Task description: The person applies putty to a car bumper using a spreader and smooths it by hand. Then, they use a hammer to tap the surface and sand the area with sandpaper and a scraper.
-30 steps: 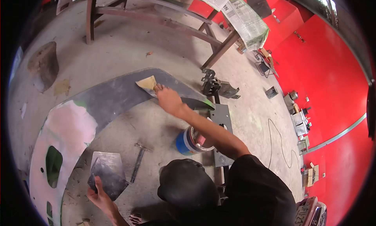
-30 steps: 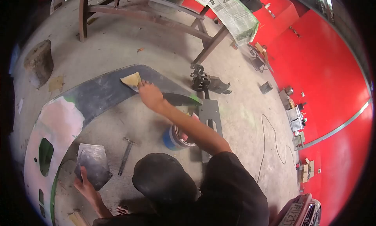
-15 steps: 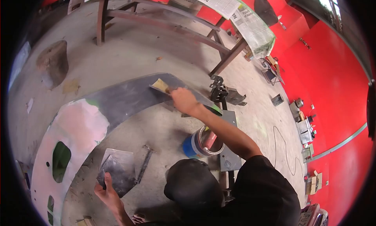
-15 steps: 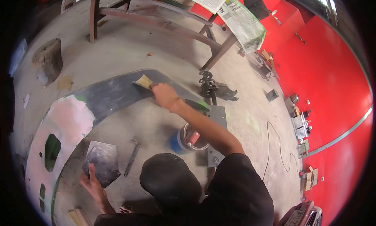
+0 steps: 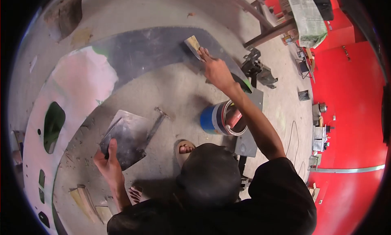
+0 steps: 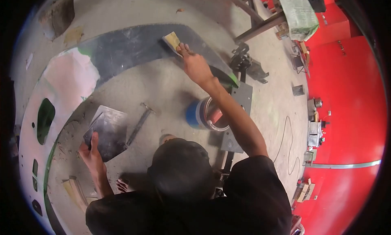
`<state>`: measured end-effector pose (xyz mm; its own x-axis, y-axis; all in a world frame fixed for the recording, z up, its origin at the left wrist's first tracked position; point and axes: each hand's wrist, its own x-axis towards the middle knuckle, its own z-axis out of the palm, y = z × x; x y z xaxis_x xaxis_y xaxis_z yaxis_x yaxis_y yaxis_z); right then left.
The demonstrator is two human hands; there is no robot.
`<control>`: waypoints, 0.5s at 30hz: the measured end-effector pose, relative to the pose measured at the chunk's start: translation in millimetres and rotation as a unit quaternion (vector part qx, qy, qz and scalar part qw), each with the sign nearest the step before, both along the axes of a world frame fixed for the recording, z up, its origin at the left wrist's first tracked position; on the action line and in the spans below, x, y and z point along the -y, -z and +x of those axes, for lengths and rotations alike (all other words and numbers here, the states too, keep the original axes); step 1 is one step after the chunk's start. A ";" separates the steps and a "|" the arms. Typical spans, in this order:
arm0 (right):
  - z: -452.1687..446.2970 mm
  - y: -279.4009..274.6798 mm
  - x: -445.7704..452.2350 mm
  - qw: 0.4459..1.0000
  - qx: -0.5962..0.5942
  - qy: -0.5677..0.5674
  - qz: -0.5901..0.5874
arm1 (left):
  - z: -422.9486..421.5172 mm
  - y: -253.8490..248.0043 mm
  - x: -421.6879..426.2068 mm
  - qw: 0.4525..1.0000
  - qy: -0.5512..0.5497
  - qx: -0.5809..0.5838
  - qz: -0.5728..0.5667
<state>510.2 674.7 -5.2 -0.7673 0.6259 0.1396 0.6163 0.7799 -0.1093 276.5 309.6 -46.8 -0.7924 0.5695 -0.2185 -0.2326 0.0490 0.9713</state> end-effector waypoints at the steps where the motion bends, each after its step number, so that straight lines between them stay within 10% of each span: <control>1: 5.5 -4.4 11.9 0.997 -0.009 -0.056 0.059 | 0.9 -1.0 0.6 0.999 0.024 -0.018 -0.028; 15: -8.2 -16.3 1.0 0.995 0.069 0.052 0.044 | 11.5 -0.1 -1.5 0.996 0.044 -0.043 -0.061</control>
